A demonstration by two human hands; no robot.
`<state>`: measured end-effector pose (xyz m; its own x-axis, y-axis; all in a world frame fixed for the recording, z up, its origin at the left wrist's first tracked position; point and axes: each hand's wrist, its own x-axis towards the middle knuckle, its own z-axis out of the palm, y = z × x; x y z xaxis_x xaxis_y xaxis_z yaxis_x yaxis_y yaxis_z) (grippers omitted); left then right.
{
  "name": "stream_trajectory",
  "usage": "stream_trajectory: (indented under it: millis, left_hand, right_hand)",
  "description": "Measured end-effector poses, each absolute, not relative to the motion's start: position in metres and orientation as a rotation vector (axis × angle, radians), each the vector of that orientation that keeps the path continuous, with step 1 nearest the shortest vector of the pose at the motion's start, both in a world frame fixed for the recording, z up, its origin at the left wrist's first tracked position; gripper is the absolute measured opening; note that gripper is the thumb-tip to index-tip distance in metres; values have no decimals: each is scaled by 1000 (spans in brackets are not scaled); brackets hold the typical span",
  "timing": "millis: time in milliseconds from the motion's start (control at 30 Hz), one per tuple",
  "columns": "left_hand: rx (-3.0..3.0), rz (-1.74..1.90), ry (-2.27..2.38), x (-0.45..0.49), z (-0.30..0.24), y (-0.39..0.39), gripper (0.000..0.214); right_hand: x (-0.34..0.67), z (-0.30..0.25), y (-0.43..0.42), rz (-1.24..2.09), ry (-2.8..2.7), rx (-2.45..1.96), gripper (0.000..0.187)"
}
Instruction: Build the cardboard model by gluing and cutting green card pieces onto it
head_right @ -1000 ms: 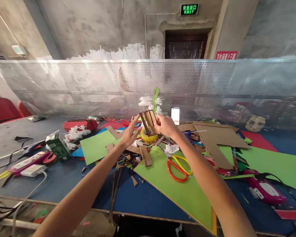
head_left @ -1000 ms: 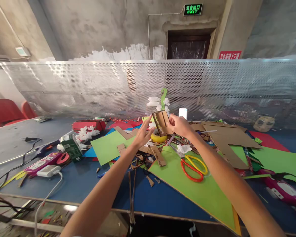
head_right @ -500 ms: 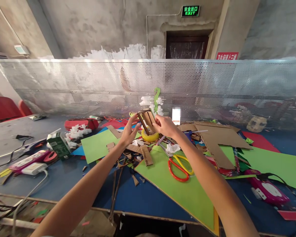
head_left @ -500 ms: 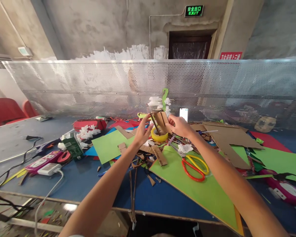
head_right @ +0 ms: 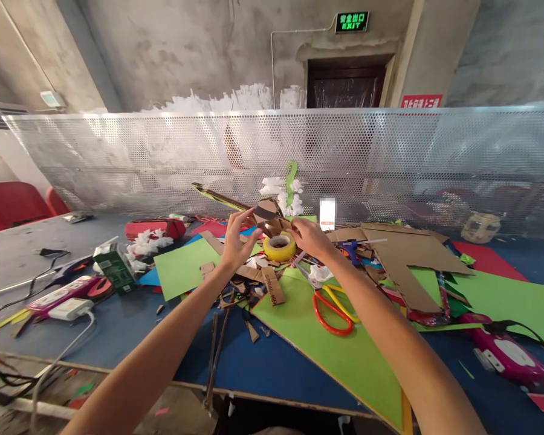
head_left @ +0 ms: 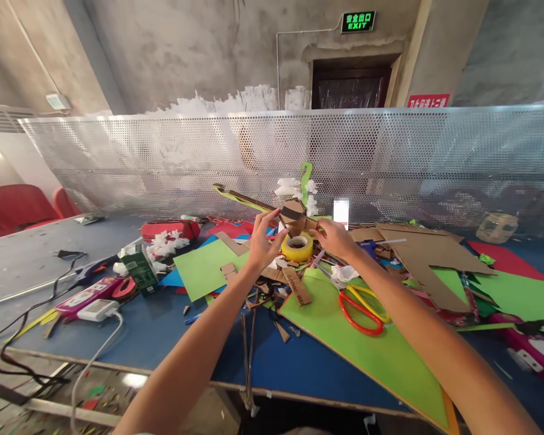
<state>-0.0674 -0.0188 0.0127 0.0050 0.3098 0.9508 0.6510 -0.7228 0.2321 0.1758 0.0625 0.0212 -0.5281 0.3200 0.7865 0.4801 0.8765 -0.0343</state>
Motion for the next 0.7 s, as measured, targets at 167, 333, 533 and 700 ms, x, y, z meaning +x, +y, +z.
stream_trajectory:
  millis: [167, 333, 533, 700]
  left_hand:
    - [-2026, -1737, -919, -66, 12, -19, 51]
    - [-2007, -1720, -933, -65, 12, -19, 48]
    - [-1998, -1722, -947, -66, 12, -19, 46]
    - [-1992, -1731, -944, -68, 9, -16, 48]
  right_hand:
    - [181, 17, 69, -236, -2141, -542, 11]
    - [181, 17, 70, -261, -2146, -496, 17]
    - [182, 16, 73, -281, -2178, -513, 14]
    - [182, 16, 73, -263, -2163, -514, 15]
